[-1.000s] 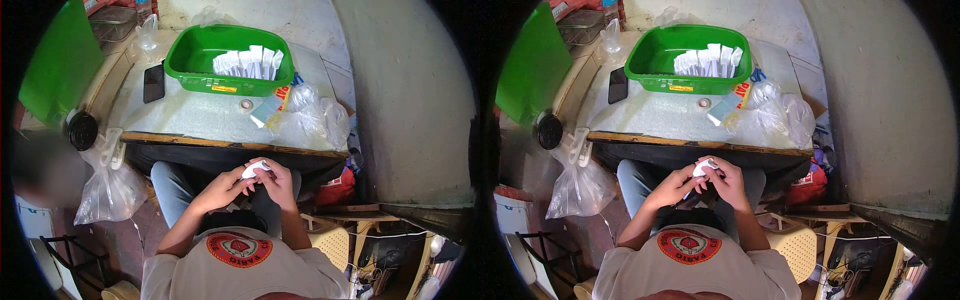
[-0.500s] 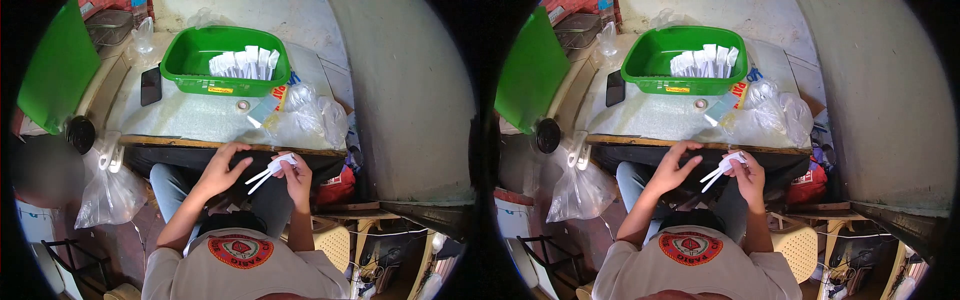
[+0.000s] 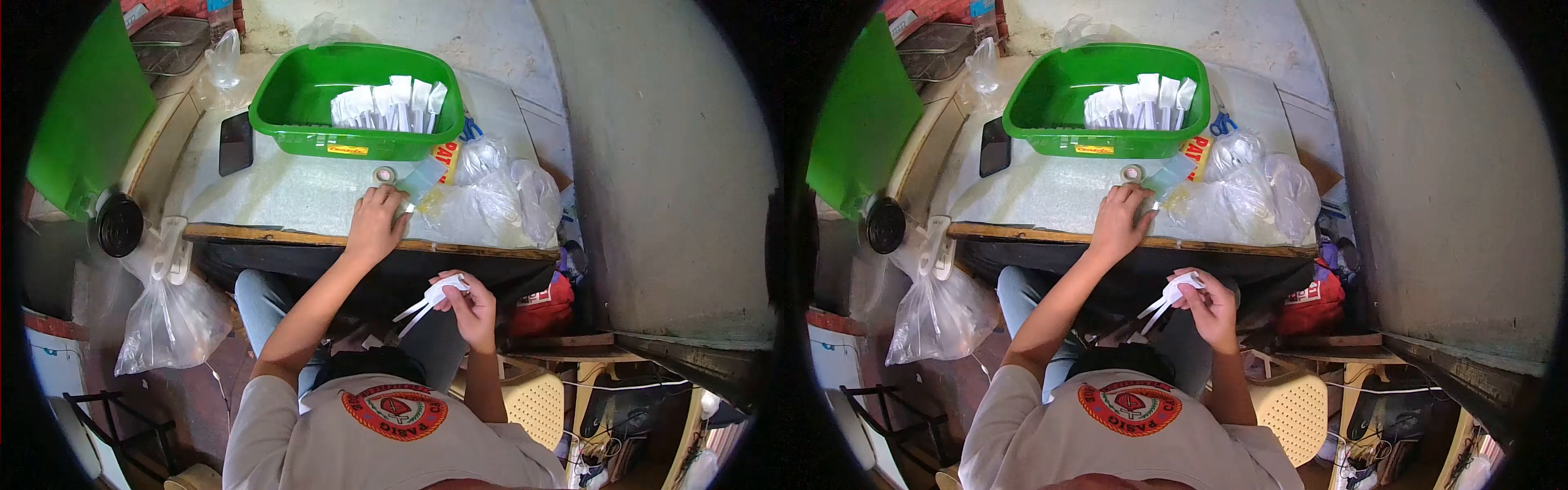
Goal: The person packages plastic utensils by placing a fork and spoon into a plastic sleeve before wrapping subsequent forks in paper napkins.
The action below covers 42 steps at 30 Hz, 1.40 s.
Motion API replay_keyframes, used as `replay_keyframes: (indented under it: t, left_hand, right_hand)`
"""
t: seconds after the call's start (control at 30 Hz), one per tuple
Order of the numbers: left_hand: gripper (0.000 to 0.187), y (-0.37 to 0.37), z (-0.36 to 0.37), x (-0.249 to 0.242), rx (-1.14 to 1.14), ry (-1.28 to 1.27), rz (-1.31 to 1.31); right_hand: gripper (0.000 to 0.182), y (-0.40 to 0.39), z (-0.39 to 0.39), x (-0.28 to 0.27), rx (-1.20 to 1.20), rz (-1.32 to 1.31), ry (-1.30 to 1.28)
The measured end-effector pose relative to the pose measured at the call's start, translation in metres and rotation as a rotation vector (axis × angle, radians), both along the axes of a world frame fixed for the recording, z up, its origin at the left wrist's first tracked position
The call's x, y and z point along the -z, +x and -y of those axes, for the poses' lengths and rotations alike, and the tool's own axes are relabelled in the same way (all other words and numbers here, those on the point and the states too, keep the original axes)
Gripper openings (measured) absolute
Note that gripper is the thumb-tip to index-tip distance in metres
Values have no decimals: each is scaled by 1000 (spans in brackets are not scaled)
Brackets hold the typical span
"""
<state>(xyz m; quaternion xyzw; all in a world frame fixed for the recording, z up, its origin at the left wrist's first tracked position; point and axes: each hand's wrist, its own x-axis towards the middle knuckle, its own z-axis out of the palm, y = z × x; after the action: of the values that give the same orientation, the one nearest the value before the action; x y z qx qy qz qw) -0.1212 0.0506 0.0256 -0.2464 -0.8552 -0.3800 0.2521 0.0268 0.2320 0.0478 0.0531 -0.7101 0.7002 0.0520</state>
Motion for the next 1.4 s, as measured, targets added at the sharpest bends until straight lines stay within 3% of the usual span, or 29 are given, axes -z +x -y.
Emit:
replay_keyframes:
  t: [0.2, 0.3, 0.7, 1.0, 1.2, 1.27, 1.4]
  left_hand:
    - [32, -8, 1, 5, -87, -106, 17]
    - [29, -16, -1, 10, -39, -72, 66]
    - [36, -28, -13, 19, -228, 11, 220]
    - [19, -26, -7, 14, -197, 4, 300]
    - [13, -21, -6, 11, -210, 203, 256]
    - [9, -21, -3, 9, -122, 360, 207]
    - [8, -21, -3, 7, -139, 384, 154]
  right_hand:
    - [20, -1, 3, 6, -5, 34, -9]
    - [20, -5, 8, 5, -10, 27, -23]
    - [22, -14, 12, 13, -125, 18, -16]
    - [21, -18, 34, 15, -110, 21, -18]
    - [21, -16, 37, 28, -108, 27, -64]
    - [21, -17, 34, 28, -125, 49, -61]
    - [21, -19, 27, 30, -145, 44, -84]
